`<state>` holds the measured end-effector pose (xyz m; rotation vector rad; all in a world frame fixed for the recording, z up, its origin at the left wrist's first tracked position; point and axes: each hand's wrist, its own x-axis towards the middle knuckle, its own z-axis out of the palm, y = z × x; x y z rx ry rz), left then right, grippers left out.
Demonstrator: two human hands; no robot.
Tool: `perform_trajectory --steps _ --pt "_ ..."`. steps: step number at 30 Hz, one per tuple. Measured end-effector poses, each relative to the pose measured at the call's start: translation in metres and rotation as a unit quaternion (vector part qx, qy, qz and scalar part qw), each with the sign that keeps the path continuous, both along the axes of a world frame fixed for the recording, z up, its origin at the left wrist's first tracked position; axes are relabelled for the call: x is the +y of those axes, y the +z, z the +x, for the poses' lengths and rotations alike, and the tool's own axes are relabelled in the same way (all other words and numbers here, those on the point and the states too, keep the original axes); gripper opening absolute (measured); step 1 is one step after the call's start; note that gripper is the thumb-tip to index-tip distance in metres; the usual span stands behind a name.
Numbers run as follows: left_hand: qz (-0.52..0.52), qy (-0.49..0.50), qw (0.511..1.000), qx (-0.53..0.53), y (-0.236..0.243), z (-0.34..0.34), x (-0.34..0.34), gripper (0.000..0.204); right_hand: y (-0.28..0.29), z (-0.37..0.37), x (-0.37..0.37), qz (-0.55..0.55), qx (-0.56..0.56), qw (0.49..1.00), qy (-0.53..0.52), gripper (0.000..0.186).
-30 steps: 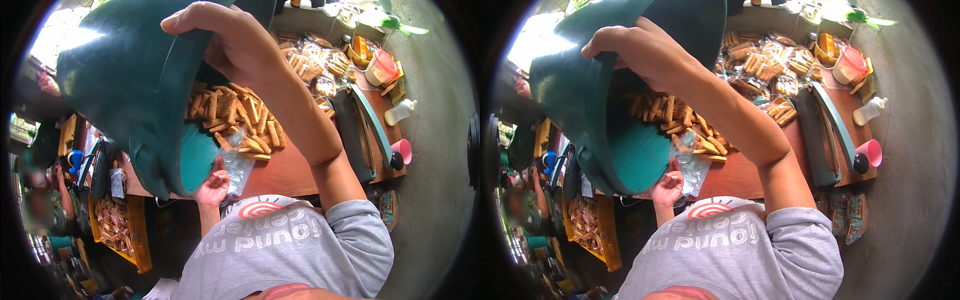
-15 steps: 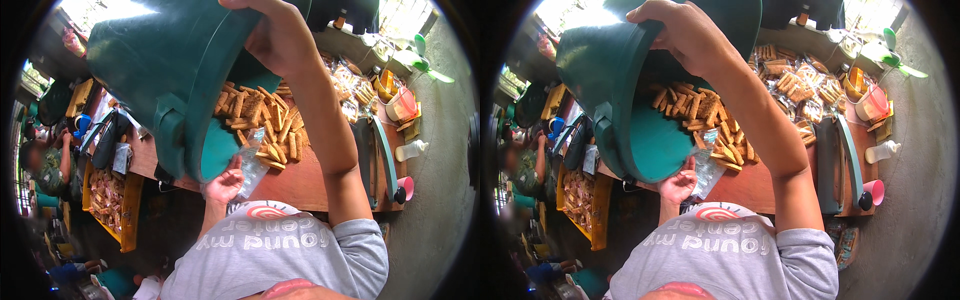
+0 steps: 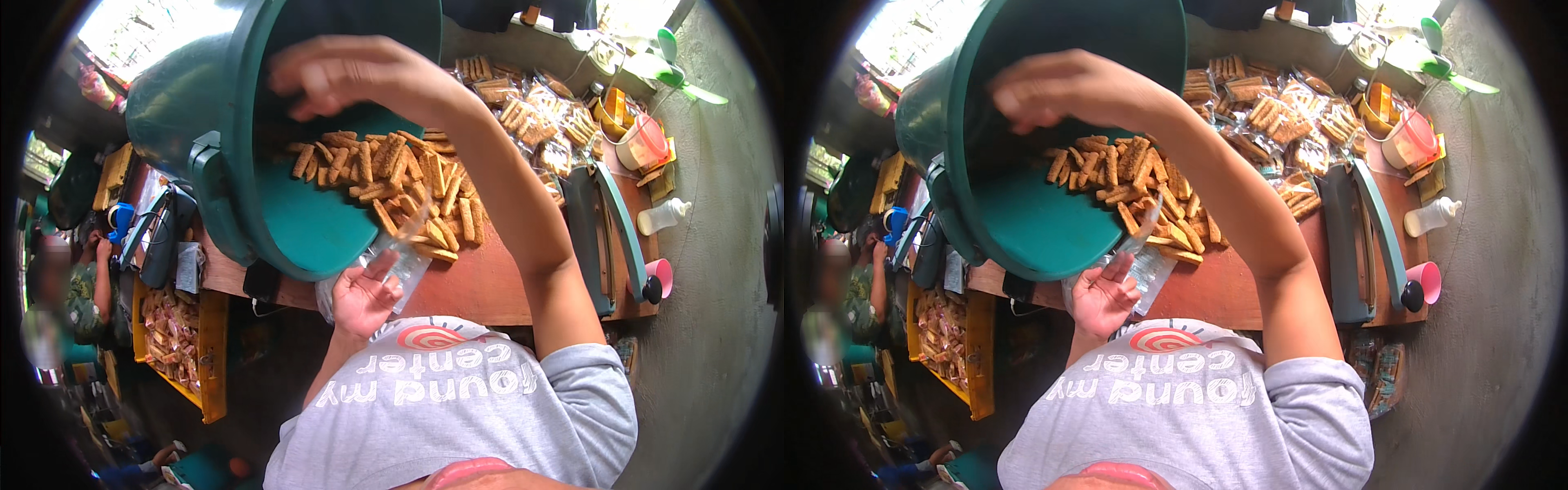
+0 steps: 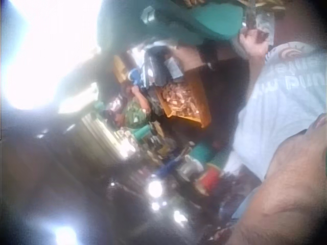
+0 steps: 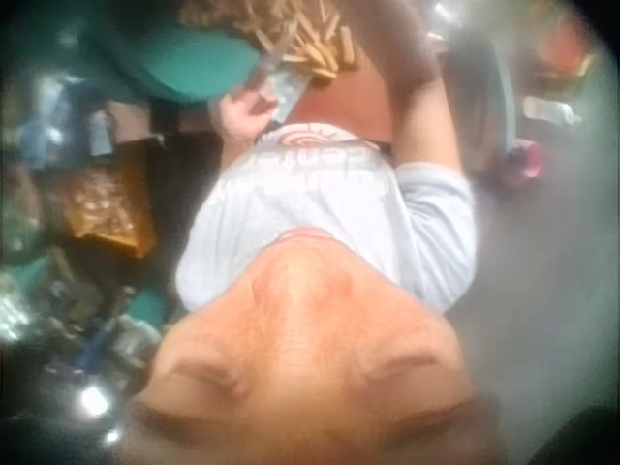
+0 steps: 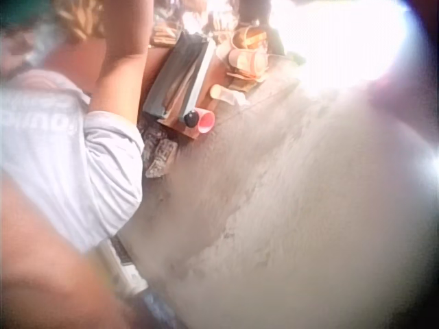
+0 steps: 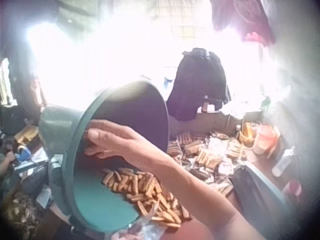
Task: The person packs biscuits into plastic bags by hand, seals the filled bags with a heat sealer machine, and tips more biscuits from a large bucket onto the table.
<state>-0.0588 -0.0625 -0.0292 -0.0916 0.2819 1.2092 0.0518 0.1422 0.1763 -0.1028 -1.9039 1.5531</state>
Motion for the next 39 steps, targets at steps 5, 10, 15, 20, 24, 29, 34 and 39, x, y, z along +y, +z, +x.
perform_trajectory --steps 5,10,15,20,24,29,34,39 --pt "0.114 -0.084 0.935 0.326 0.013 0.015 0.005 0.048 -0.133 0.086 0.013 0.011 -0.278 0.916 -0.289 0.037" --pt "0.363 0.059 0.531 0.763 0.059 0.035 0.034 0.021 -0.202 0.143 -0.025 -0.014 -0.426 0.774 -0.468 0.033" --pt "0.347 0.183 0.381 0.837 0.065 0.036 0.063 0.007 -0.224 0.143 -0.079 0.031 -0.467 0.717 -0.517 0.059" --pt "0.316 0.205 0.484 0.790 0.063 0.035 0.084 0.014 -0.228 0.141 -0.091 0.051 -0.400 0.724 -0.559 0.049" --pt "0.315 0.229 0.572 0.722 0.059 0.031 0.091 0.028 -0.241 0.164 -0.092 0.143 -0.383 0.705 -0.580 0.047" --pt "0.301 0.223 0.592 0.714 0.056 0.024 0.095 0.038 -0.247 0.172 -0.096 0.100 -0.302 0.743 -0.589 0.040" --pt "0.291 0.226 0.586 0.722 0.056 0.024 0.096 0.039 -0.251 0.168 -0.091 0.136 -0.316 0.743 -0.574 0.040" --pt "0.285 0.226 0.577 0.731 0.056 0.024 0.095 0.040 -0.243 0.160 -0.081 0.090 -0.345 0.755 -0.550 0.040"
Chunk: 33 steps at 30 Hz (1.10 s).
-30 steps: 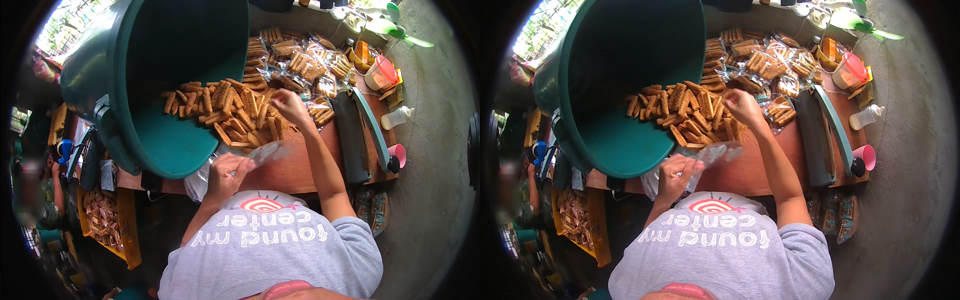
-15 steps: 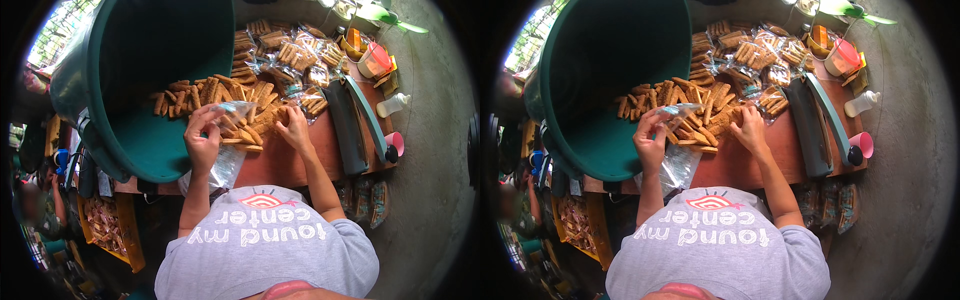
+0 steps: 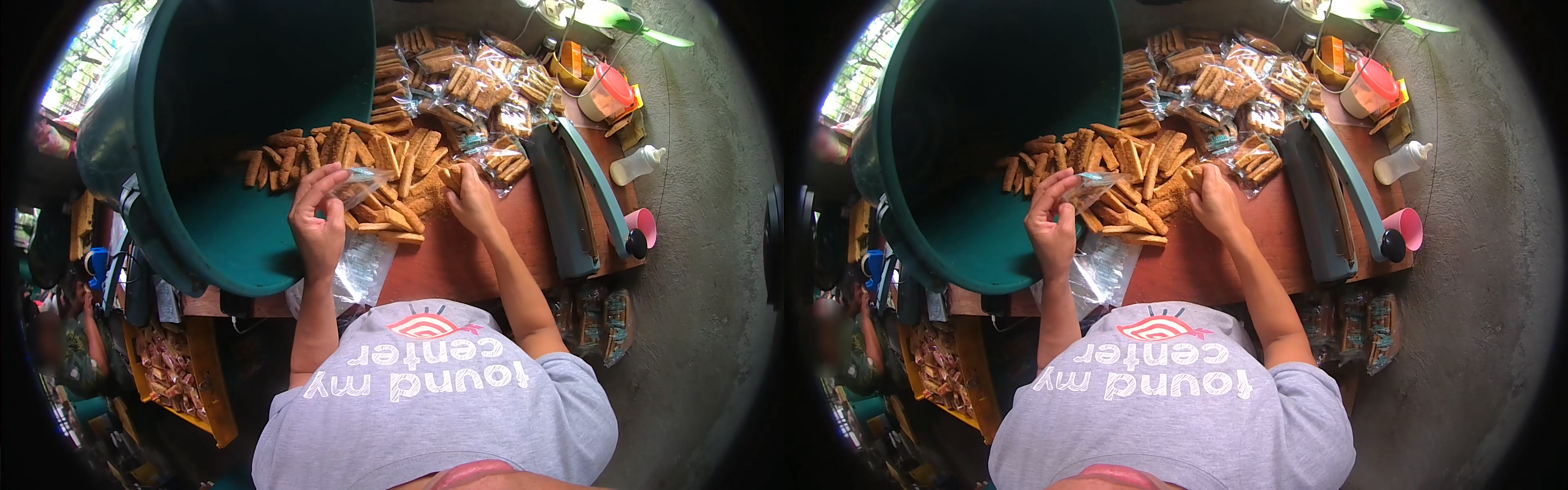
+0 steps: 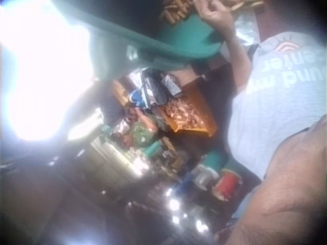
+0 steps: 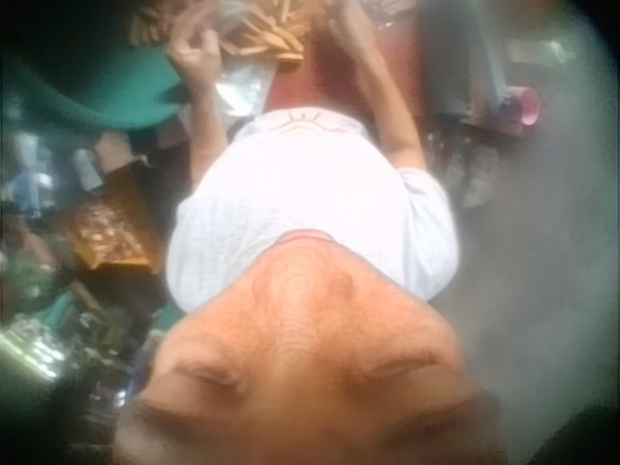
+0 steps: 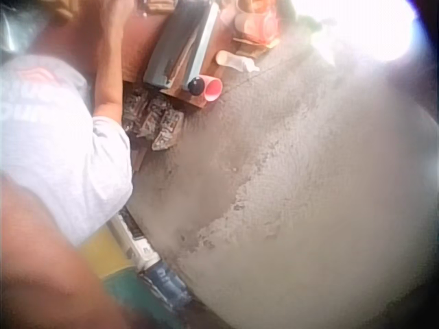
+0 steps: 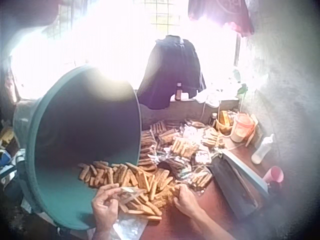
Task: The person packs biscuits into plastic bags by hand, seals the filled bags with a heat sealer machine, and tips more biscuits from a large bucket onto the table.
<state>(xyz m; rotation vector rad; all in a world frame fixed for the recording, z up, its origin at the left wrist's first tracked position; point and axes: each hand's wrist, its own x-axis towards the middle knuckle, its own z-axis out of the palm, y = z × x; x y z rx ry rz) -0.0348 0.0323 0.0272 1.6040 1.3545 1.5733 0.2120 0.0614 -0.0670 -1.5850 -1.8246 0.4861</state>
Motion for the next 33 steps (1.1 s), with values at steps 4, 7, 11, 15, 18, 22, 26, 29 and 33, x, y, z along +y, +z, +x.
perform_trajectory --steps 4,7,11,15,18,22,26,29,33 --pt "0.001 0.001 1.000 0.014 0.002 -0.001 -0.002 0.040 0.012 -0.004 0.021 0.050 -0.025 0.998 0.038 0.040" --pt "0.009 -0.002 1.000 0.022 0.002 0.001 -0.003 0.040 0.019 -0.001 0.046 0.135 -0.097 0.980 0.110 0.041" --pt "0.002 -0.010 1.000 0.019 0.003 0.002 -0.004 0.040 0.013 0.002 0.064 0.139 -0.185 0.954 0.191 0.043" --pt "0.013 0.001 1.000 0.026 -0.003 -0.001 -0.005 0.039 0.023 0.000 0.061 0.053 -0.198 0.958 0.201 0.045" --pt "0.022 -0.009 0.999 0.023 -0.004 0.000 -0.002 0.039 0.016 0.007 0.060 0.037 -0.190 0.966 0.173 0.046" --pt "-0.003 -0.011 1.000 0.008 -0.001 0.000 -0.003 0.039 0.008 0.011 0.058 0.048 -0.150 0.975 0.158 0.044" --pt "0.004 -0.015 1.000 0.013 -0.004 -0.002 -0.001 0.038 0.012 0.010 0.057 0.074 -0.176 0.972 0.134 0.043" --pt "0.003 -0.005 1.000 0.026 -0.004 -0.001 -0.004 0.039 0.009 0.017 0.060 0.016 0.068 0.993 0.093 0.044" --pt "0.003 -0.009 1.000 0.004 -0.006 -0.001 -0.004 0.039 0.023 0.016 0.056 -0.037 0.079 0.989 0.121 0.050"
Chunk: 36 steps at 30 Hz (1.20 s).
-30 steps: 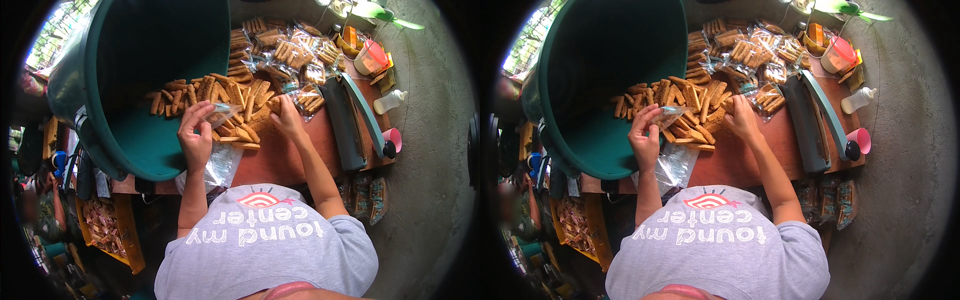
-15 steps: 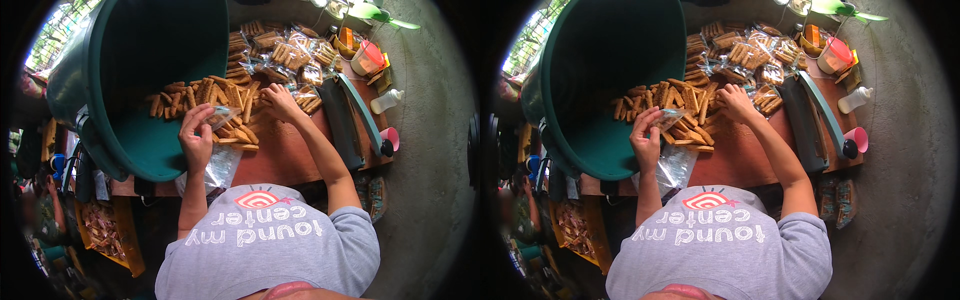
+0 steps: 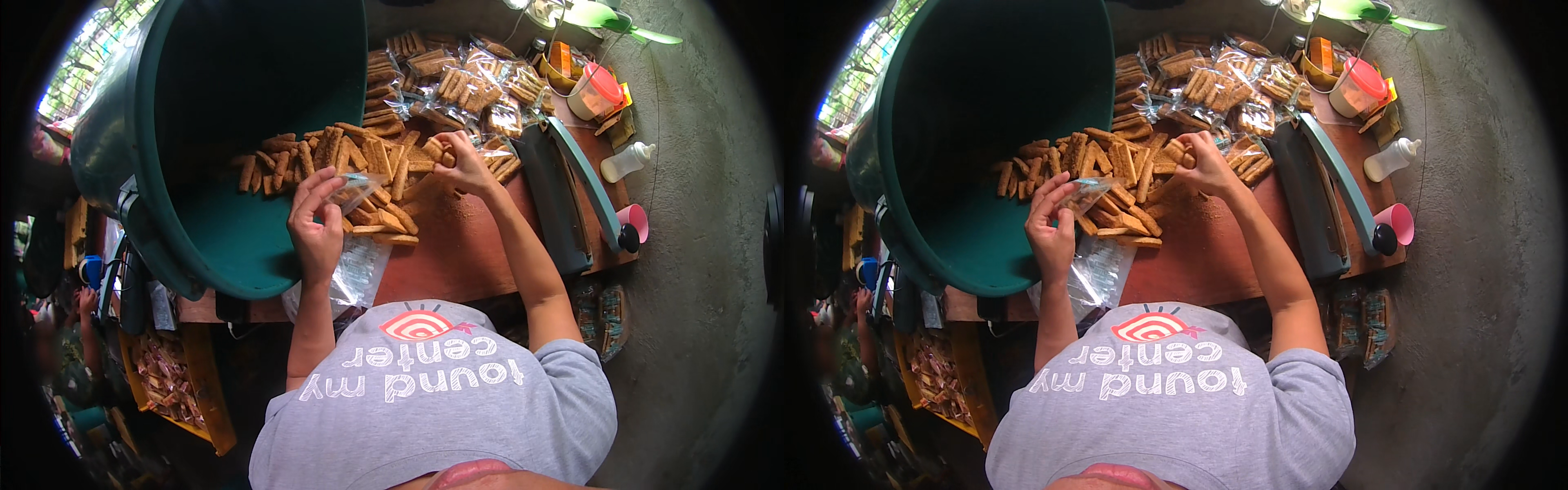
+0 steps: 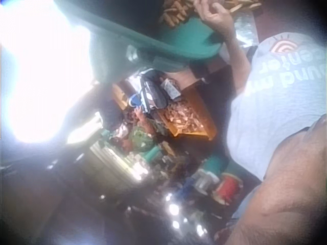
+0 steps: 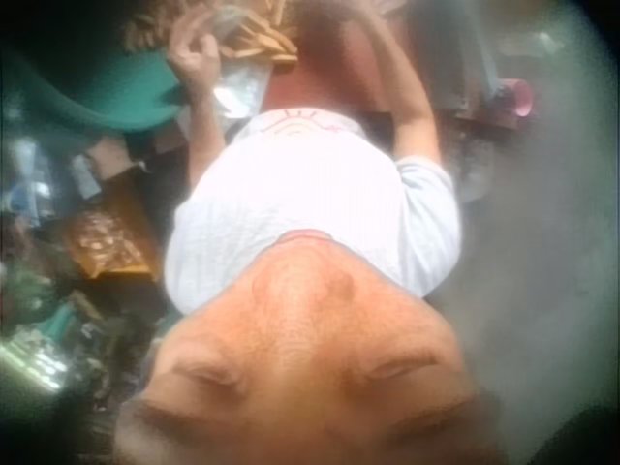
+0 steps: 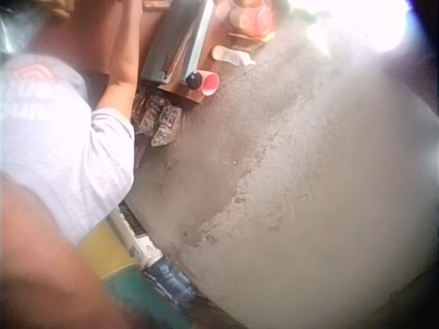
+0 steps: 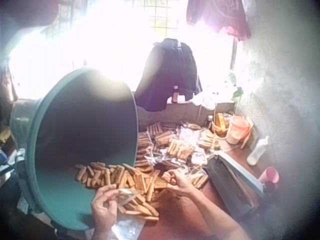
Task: The person packs biscuits into plastic bags by hand, seals the filled bags with a heat sealer machine, and tips more biscuits from a large bucket onto the table.
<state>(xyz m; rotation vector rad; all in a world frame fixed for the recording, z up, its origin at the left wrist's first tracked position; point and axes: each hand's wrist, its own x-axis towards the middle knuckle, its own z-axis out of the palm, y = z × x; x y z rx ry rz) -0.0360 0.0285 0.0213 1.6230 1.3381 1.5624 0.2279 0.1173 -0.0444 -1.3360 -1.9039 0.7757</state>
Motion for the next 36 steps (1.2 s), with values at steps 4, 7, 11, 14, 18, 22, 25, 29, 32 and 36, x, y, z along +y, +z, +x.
perform_trajectory --steps 4,7,11,14,18,22,25,29,32,36 --pt "-0.012 -0.016 1.000 -0.011 0.000 0.001 0.001 0.039 -0.014 -0.010 -0.004 0.102 -0.206 0.972 0.044 0.055" --pt "-0.004 -0.018 1.000 -0.010 -0.004 0.000 0.002 0.039 -0.018 -0.016 -0.009 0.077 -0.189 0.978 0.042 0.054" --pt "0.008 -0.015 1.000 -0.019 -0.004 0.002 0.002 0.039 -0.019 -0.017 -0.020 0.142 -0.175 0.974 -0.006 0.053" --pt "0.006 -0.012 1.000 -0.016 -0.007 0.000 0.004 0.039 -0.024 -0.011 -0.026 0.116 0.030 0.989 -0.089 0.049" --pt "-0.005 -0.014 1.000 -0.015 -0.005 0.000 0.003 0.039 -0.008 0.001 -0.050 -0.140 0.354 0.907 -0.182 0.039" --pt "-0.015 -0.035 0.999 0.018 -0.001 0.005 0.007 0.039 -0.007 0.013 -0.071 -0.275 0.785 0.551 -0.066 0.034" --pt "-0.007 -0.068 0.998 -0.005 0.001 0.014 0.012 0.040 -0.011 0.011 -0.083 -0.260 0.787 0.556 -0.059 0.034" --pt "0.004 -0.102 0.995 -0.021 0.006 0.022 0.019 0.042 -0.018 0.014 -0.090 -0.061 0.477 0.864 -0.153 0.044" --pt "-0.002 -0.109 0.994 -0.009 0.013 0.028 0.021 0.042 -0.033 0.013 -0.100 0.009 0.280 0.949 -0.144 0.053" --pt "-0.007 -0.116 0.993 0.009 0.015 0.032 0.027 0.043 -0.032 0.008 -0.110 0.073 0.127 0.979 -0.142 0.059"
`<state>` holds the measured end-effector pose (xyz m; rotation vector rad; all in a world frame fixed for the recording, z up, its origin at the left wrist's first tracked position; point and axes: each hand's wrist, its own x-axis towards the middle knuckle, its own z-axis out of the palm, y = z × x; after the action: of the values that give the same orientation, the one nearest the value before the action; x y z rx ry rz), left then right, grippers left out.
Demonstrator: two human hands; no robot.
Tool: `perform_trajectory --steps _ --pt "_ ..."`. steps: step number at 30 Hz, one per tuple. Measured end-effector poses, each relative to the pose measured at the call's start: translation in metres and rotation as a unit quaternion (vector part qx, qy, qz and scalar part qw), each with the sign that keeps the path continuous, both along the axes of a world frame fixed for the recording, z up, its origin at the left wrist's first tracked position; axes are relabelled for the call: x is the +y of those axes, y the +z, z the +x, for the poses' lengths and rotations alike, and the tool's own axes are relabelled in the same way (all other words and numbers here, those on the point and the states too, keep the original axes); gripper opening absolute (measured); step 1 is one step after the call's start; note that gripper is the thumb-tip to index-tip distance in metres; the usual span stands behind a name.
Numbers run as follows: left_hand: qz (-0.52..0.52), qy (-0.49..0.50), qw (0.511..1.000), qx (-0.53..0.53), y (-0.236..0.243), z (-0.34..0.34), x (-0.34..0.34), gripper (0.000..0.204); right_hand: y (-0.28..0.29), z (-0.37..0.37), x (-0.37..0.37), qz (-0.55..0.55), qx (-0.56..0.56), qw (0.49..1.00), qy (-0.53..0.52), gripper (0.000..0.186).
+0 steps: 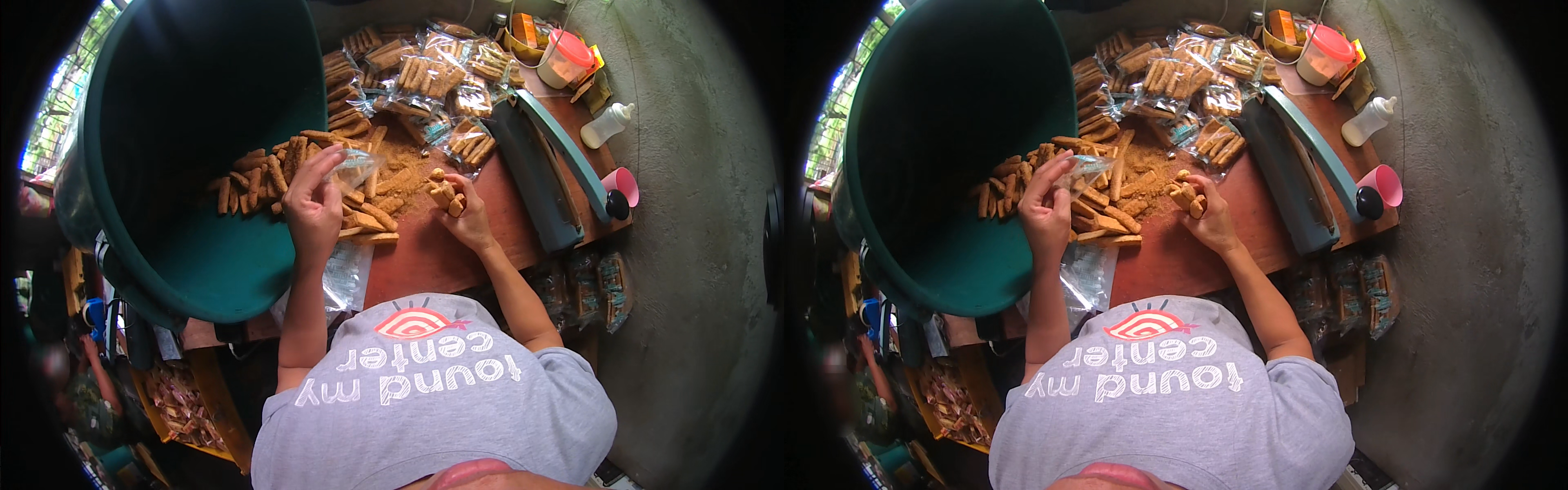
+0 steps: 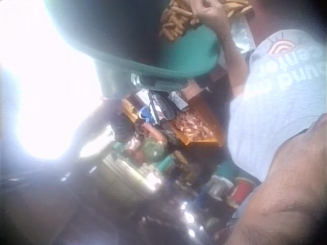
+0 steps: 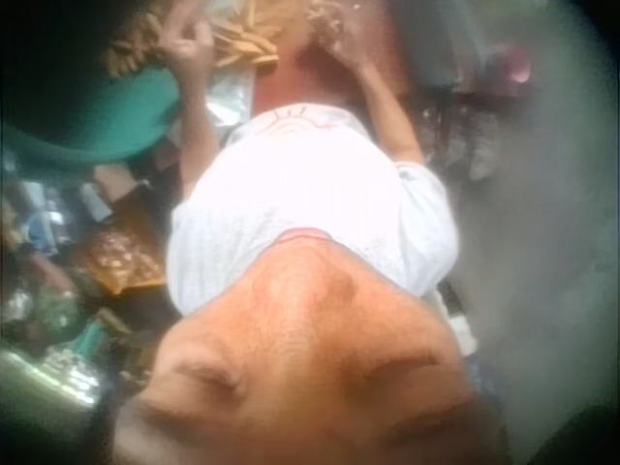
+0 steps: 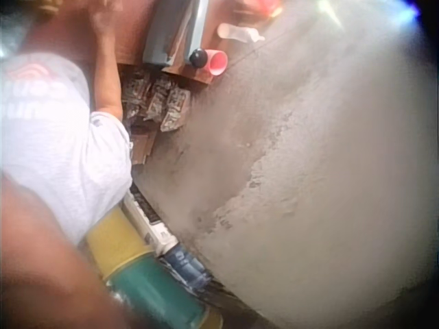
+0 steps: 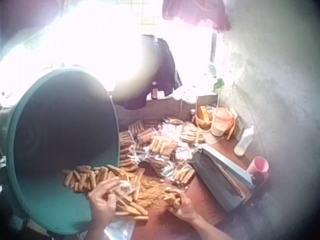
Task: The person packs biscuits into plastic bags by hand, seals the filled bags with a heat sealer machine, and tips more biscuits from a large bucket onto the table.
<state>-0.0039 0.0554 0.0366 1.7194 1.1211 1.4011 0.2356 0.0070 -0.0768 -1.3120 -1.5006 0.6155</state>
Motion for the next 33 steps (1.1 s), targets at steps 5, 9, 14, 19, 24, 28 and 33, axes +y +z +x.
perform_trajectory --steps 5,9,14,19,24,28,33 --pt "0.067 -0.008 0.995 0.076 -0.005 0.015 0.013 0.039 -0.003 0.000 -0.001 -0.021 0.005 1.000 0.003 0.058" --pt "0.006 -0.030 0.987 0.155 -0.006 0.030 0.013 0.038 0.032 0.006 0.010 -0.066 0.064 0.996 -0.002 0.063" --pt "0.118 -0.050 0.964 0.234 -0.028 0.050 0.015 0.044 0.119 -0.015 0.006 -0.080 -0.128 0.989 0.015 0.076" --pt "0.179 -0.058 0.951 0.247 -0.032 0.072 0.004 0.041 0.112 -0.020 0.022 -0.075 -0.298 0.951 -0.035 0.082" --pt "0.209 -0.092 0.942 0.247 -0.040 0.080 -0.002 0.046 0.097 -0.016 0.035 -0.128 -0.317 0.939 -0.042 0.078" --pt "0.240 -0.126 0.917 0.291 -0.043 0.078 -0.005 0.049 0.088 0.004 0.051 -0.338 -0.051 0.931 0.123 0.083" --pt "0.222 -0.177 0.930 0.233 -0.052 0.070 0.006 0.051 0.107 0.016 0.063 -0.432 -0.064 0.867 0.240 0.091"
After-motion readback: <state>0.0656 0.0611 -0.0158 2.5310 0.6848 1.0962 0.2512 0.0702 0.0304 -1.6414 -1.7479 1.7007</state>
